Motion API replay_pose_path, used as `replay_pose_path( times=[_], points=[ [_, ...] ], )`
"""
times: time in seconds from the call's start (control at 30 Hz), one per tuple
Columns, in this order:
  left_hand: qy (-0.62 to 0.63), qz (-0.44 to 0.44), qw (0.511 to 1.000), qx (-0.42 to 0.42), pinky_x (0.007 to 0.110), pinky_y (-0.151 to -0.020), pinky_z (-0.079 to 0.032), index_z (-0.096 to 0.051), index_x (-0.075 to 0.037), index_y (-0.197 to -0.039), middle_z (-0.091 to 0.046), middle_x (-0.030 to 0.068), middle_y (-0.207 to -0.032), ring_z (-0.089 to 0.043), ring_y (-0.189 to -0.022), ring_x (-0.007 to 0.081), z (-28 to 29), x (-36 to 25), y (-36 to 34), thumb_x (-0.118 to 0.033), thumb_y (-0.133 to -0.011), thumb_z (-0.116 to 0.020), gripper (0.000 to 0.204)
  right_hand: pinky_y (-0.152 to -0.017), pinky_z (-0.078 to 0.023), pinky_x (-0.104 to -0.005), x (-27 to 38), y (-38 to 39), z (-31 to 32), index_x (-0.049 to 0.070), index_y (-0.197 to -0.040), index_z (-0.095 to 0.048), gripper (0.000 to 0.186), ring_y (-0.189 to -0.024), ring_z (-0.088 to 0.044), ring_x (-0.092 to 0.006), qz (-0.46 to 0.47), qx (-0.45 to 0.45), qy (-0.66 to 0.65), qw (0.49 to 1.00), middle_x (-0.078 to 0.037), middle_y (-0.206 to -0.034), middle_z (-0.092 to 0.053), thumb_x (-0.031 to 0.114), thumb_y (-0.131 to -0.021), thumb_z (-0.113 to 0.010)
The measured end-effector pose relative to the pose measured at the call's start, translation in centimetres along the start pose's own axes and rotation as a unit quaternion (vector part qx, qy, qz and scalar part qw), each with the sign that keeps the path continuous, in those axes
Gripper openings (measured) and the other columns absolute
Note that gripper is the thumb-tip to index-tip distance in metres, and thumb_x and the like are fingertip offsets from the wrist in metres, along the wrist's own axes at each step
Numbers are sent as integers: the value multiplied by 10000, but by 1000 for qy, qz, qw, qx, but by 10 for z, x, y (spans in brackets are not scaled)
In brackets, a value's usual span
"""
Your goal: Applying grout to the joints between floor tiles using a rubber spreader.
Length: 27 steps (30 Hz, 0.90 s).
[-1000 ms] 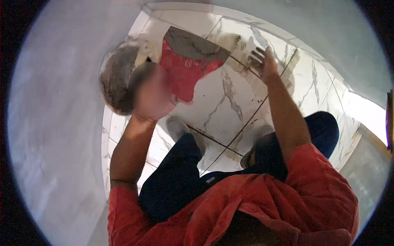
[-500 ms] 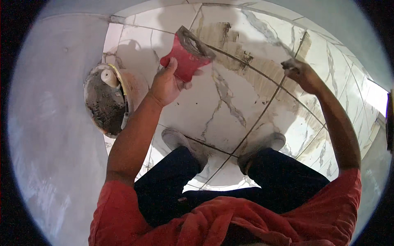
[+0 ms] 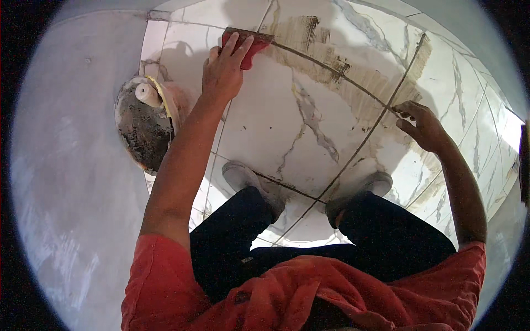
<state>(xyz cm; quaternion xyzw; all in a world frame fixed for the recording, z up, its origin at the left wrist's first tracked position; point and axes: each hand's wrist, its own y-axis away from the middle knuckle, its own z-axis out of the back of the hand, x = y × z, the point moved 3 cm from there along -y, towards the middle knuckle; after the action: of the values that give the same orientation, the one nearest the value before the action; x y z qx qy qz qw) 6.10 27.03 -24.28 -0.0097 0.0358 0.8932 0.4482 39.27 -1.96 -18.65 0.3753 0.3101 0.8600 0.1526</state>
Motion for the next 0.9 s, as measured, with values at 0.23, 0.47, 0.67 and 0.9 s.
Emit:
replay_pose_path(
  times=[0.23, 0.47, 0.67, 0.9],
  points=[
    [-33, -7, 999, -10, 469, -808, -480, -453, -271, -1378, -424, 82, -1429, -526, -1007, 347, -17, -1, -4, -30, -771, -600, 669, -857, -499, -381, -16, 3, -2, 26, -1173, -572, 373, -994, -622, -269, -2, -16, -4, 1000, -148, -1122, -613, 271, -896, -623],
    [-20, -13, 999, 29, 475, -872, -470, -470, -280, -1359, -422, 55, -1434, -514, -1055, 349, -29, 8, -6, -55, -796, -571, 615, -848, -499, -373, -16, 5, -2, 36, -1183, -573, 360, -978, -622, -252, -4, -30, -30, 999, -135, -1118, -618, 251, -900, -627],
    [-46, -4, 994, 97, 482, -890, -471, -455, -271, -1366, -425, 50, -1426, -503, -1104, 334, -13, 2, -1, -94, -819, -562, 585, -842, -497, -368, -26, 4, -2, 44, -1191, -575, 349, -959, -626, -250, 0, -30, -32, 999, -133, -1119, -620, 231, -901, -626],
    [-46, 32, 995, 77, 491, -906, -460, -448, -252, -1373, -400, 53, -1440, -498, -1130, 352, -6, -4, -31, -110, -819, -567, 584, -837, -496, -363, -20, 5, 4, 48, -1171, -582, 302, -950, -632, -239, 4, -61, -48, 997, -122, -1126, -630, 180, -903, -625]
  ],
)
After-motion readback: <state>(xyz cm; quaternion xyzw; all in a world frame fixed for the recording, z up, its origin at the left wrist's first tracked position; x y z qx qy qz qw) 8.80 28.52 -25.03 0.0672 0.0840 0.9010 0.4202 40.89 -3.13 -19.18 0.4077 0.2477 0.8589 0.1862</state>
